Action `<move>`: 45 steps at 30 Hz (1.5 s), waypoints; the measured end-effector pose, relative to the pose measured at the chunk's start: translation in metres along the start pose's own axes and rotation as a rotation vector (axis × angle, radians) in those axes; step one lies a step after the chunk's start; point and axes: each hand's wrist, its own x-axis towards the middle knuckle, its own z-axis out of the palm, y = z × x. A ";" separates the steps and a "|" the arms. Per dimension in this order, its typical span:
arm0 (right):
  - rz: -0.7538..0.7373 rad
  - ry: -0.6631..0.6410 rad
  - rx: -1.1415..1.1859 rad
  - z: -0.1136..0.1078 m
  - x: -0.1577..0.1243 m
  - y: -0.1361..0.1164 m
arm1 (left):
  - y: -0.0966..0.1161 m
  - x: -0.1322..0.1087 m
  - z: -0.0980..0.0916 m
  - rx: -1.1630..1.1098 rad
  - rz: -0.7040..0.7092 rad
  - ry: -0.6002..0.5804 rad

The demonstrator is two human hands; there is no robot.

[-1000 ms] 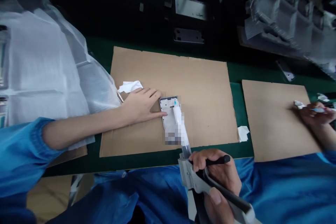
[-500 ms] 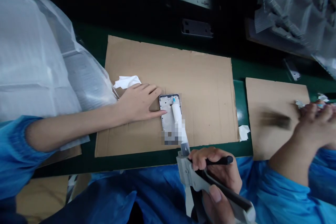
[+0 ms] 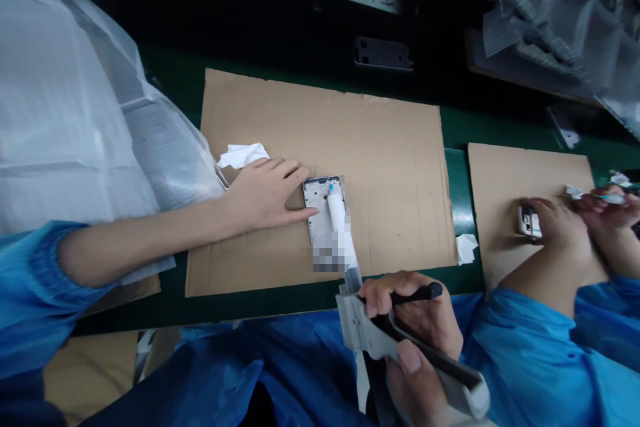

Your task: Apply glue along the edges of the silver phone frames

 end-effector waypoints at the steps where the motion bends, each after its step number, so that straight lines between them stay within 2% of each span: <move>1: -0.007 -0.021 0.007 0.006 -0.002 -0.004 | 0.000 0.000 0.000 -0.002 0.002 0.001; 7: -0.094 -0.096 0.014 0.027 -0.005 -0.014 | 0.002 -0.001 -0.005 -0.007 0.014 0.001; 12: -0.092 -0.010 0.002 0.035 -0.007 -0.015 | 0.003 -0.001 -0.009 0.000 0.024 -0.003; 45: -0.140 0.071 0.038 0.057 -0.015 -0.012 | -0.001 -0.003 0.003 -0.042 0.051 0.067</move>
